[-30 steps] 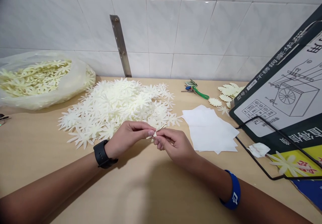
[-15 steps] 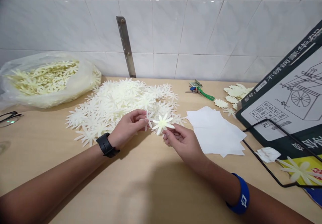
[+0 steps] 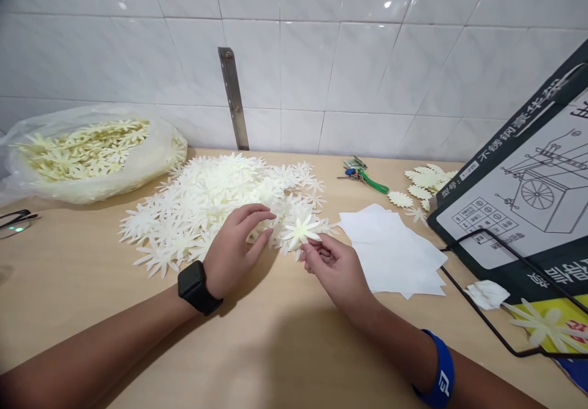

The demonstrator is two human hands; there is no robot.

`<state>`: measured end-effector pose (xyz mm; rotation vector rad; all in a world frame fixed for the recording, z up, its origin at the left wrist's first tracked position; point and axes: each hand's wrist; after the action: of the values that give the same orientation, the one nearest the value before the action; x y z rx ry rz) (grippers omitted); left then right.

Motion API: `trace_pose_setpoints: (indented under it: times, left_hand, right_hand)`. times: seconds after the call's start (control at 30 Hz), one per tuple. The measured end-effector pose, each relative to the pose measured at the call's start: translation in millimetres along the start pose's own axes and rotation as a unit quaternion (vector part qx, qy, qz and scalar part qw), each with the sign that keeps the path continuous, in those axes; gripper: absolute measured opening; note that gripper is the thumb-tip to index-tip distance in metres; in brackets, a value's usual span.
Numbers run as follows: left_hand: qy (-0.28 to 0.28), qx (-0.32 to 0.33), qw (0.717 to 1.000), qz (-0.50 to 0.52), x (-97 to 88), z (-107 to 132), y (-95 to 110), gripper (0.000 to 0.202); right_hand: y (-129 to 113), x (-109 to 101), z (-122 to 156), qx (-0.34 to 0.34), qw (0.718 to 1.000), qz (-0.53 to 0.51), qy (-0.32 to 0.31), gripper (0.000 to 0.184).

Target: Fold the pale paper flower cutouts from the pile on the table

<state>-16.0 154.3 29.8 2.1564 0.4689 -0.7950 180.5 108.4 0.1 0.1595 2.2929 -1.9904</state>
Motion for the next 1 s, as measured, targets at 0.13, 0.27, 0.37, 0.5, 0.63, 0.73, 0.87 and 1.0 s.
trace_pose_setpoints:
  times: [0.13, 0.27, 0.37, 0.5, 0.63, 0.73, 0.87, 1.0]
  left_hand:
    - [-0.007, 0.01, 0.994, 0.109, -1.8, 2.8, 14.6, 0.019]
    - [-0.09, -0.087, 0.963, 0.24, 3.8, 5.9, 24.0, 0.018]
    - [-0.12, -0.181, 0.925, 0.311, 6.4, 5.0, 23.6, 0.018]
    - [-0.152, -0.234, 0.881, 0.382, 4.3, 1.3, 20.6, 0.017]
    - [-0.17, -0.229, 0.868, 0.406, 0.6, -1.4, 22.0, 0.02]
    - [-0.155, -0.228, 0.881, 0.384, -1.3, -3.1, 21.7, 0.024]
    - [-0.084, -0.247, 0.901, 0.348, -3.0, -7.7, 14.0, 0.022]
    - [-0.047, -0.282, 0.872, 0.397, -4.3, -12.9, 6.4, 0.019]
  right_hand:
    - [-7.0, 2.6, 2.5, -0.012, 0.998, 0.04, -0.041, 0.022]
    - [-9.8, 2.3, 6.6, -0.049, 0.99, 0.09, -0.1, 0.02]
    - [-8.7, 0.5, 7.5, -0.065, 0.985, 0.106, -0.123, 0.021]
    - [-8.1, -1.0, 6.5, -0.076, 0.983, 0.105, -0.131, 0.02]
    - [-8.4, -0.1, 5.8, -0.069, 0.986, 0.095, -0.121, 0.02]
    - [-8.2, 1.3, 6.0, -0.06, 0.988, 0.085, -0.114, 0.019]
    - [-8.3, 2.0, 5.3, -0.05, 0.993, 0.057, -0.091, 0.02]
    - [-7.3, 1.0, 3.3, -0.035, 0.997, 0.032, -0.055, 0.023]
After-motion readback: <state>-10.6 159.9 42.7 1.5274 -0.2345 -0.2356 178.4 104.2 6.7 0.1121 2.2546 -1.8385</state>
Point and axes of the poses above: each hand's wrist, its own z-axis away from the middle knuckle, its own x-axis out of the palm, y = z × x, and after that the axes turned 3 degrees about -y, right-handed
